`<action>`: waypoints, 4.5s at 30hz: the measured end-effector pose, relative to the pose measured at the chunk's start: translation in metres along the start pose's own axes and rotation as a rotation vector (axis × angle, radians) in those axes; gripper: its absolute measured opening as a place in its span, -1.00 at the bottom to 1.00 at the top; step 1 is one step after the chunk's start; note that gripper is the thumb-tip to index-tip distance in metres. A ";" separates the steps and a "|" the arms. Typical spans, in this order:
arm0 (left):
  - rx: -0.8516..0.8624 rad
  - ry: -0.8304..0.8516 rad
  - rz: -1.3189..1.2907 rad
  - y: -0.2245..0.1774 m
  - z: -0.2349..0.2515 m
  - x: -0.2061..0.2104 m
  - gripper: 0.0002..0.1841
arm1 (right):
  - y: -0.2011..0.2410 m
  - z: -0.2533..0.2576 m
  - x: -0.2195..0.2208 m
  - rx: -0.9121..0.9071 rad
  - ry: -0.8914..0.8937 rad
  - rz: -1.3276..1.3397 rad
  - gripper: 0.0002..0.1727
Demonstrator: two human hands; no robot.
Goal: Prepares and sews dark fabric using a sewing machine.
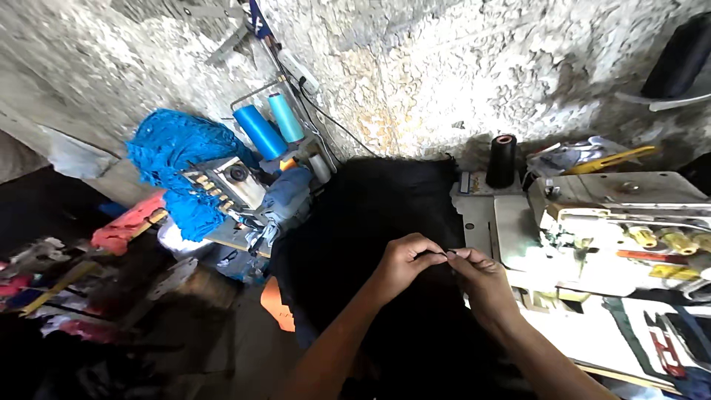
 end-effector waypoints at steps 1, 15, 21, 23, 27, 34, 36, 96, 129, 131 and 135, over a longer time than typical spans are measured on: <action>0.014 -0.014 0.003 -0.004 0.001 -0.002 -0.91 | 0.004 0.000 0.002 -0.027 0.006 -0.006 -0.84; 0.034 -0.055 -0.047 -0.013 0.005 -0.006 -0.89 | 0.028 -0.011 0.009 -0.210 0.160 -0.228 -0.79; 0.028 -0.035 -0.063 -0.013 0.005 -0.004 -0.91 | 0.032 -0.013 0.007 -0.259 0.179 -0.349 -0.78; 0.010 -0.018 -0.078 -0.012 0.005 -0.003 -0.91 | 0.032 -0.013 0.006 -0.269 0.180 -0.365 -0.78; -0.051 0.013 -0.098 -0.011 0.005 -0.001 -0.92 | 0.030 -0.013 0.004 -0.283 0.176 -0.366 -0.79; -0.147 0.059 -0.082 -0.007 0.006 0.002 -0.78 | 0.028 -0.014 0.001 -0.256 0.180 -0.365 -0.78; -0.184 0.078 -0.032 -0.009 0.006 0.001 -0.81 | 0.027 -0.014 0.000 -0.229 0.173 -0.357 -0.78; 0.100 -0.578 0.427 -0.103 -0.126 -0.019 -0.86 | 0.011 -0.120 -0.049 -0.131 0.505 -0.665 -0.70; 0.004 -0.805 0.517 -0.102 -0.161 -0.007 -0.88 | 0.007 -0.123 -0.040 -0.041 0.465 -0.588 -0.77; 0.011 -0.837 0.508 -0.100 -0.161 -0.008 -0.88 | 0.009 -0.122 -0.037 -0.037 0.474 -0.547 -0.78; -0.045 -0.887 0.418 -0.079 -0.163 -0.009 -0.87 | 0.007 -0.118 -0.035 -0.010 0.480 -0.523 -0.79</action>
Point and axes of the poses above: each hand's wrist, its own z-axis towards the middle knuckle, its own x-axis out of the palm, y = z × x, the point moved 4 cm from there along z, towards the middle knuckle, and after that the axes turned 2 degrees about -x, right-handed, at the moved point
